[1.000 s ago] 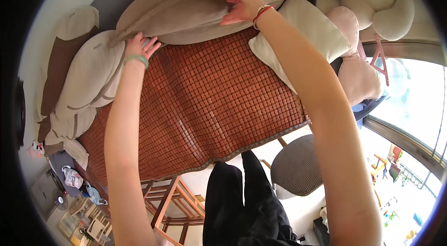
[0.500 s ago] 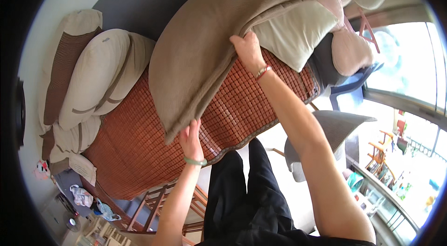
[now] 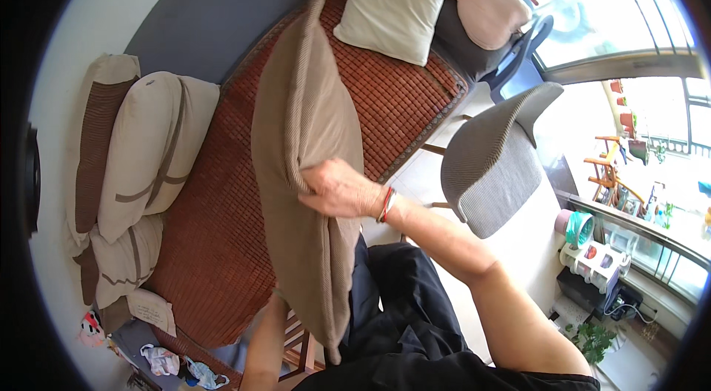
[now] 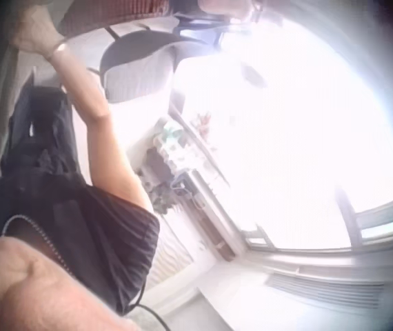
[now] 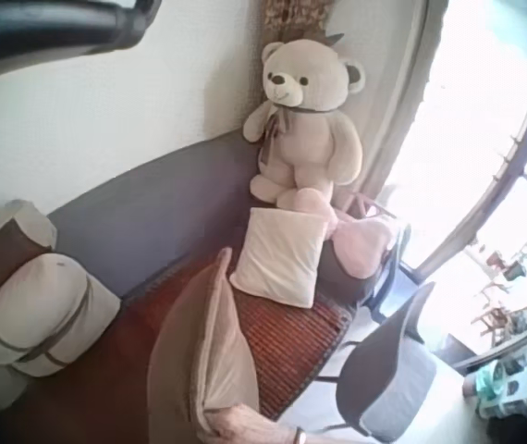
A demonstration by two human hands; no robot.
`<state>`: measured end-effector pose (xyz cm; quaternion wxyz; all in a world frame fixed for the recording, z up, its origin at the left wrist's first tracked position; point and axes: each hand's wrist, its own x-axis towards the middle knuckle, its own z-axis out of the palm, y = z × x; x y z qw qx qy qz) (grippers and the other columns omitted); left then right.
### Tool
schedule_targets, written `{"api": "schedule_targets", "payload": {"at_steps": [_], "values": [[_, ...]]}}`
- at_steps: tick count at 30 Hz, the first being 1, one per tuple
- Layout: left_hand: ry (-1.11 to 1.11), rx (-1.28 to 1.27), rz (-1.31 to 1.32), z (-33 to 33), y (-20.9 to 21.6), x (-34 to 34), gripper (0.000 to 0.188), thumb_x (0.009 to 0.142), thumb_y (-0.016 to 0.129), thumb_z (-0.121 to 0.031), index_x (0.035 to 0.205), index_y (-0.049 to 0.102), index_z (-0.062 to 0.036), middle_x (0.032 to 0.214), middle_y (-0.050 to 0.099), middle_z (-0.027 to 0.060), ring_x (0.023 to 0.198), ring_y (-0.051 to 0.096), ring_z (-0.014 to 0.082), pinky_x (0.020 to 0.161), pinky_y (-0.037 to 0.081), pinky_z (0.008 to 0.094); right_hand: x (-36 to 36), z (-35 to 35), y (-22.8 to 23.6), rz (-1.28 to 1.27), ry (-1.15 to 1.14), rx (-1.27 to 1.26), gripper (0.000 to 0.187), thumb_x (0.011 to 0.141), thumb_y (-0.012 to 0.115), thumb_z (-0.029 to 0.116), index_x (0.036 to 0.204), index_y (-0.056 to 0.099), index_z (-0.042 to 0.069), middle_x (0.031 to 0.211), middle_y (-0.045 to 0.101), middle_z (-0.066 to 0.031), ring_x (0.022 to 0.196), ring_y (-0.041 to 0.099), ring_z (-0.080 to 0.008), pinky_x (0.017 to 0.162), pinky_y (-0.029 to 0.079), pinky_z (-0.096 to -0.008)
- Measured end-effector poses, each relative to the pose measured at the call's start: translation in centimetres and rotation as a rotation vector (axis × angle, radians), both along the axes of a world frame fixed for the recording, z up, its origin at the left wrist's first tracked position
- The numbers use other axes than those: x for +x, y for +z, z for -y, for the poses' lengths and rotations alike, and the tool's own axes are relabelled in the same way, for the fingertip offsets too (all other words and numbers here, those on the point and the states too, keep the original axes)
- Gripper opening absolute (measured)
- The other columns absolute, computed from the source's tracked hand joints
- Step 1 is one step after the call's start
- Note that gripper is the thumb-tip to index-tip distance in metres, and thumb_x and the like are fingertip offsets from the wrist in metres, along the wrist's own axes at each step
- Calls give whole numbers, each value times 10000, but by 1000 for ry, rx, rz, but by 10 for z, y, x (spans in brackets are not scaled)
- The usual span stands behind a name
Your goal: The person arranges various cushions and pillows on a sofa covered with a woven mat. They pick up, fluff, and place multiple cushions of different sizes and colors, including beige, brown, and grey, into a neat arrangement. The person also briefly adjusts their clothing during the process.
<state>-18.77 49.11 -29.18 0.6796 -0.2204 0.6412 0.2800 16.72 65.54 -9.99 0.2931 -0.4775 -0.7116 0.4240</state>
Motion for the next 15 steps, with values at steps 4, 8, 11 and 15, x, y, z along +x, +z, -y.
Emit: {"api": "schedule_targets", "payload": {"at_steps": [4,8,11,15], "values": [[-61,50,19,45,-10,41,539,937,498,-316,1418,344,-128,1446,379,146,1289,420,343,1052,370,517,-18,61,23,-72,102,-34,171,725,601,120,742,487,-6,709,553,-212,740,572,-416,660,471,-476],[-96,82,30,99,-5,66,551,940,476,-349,1426,332,-132,1454,371,135,1297,410,341,1052,363,527,-4,124,52,-204,197,4,185,702,609,96,738,467,-17,744,528,-181,771,565,-389,655,449,-464],[-144,101,40,149,-2,88,561,943,459,-374,1432,323,-135,1460,365,127,1303,402,340,1052,357,534,18,180,72,-285,272,93,179,673,614,82,711,461,-4,727,507,-154,739,562,-364,615,438,-448],[-210,84,63,215,10,115,576,946,437,-407,1439,312,-139,1467,356,116,1310,391,338,1052,349,543,57,278,84,-270,322,87,199,664,625,105,727,462,10,727,499,-125,724,571,-334,573,444,-427]]}}
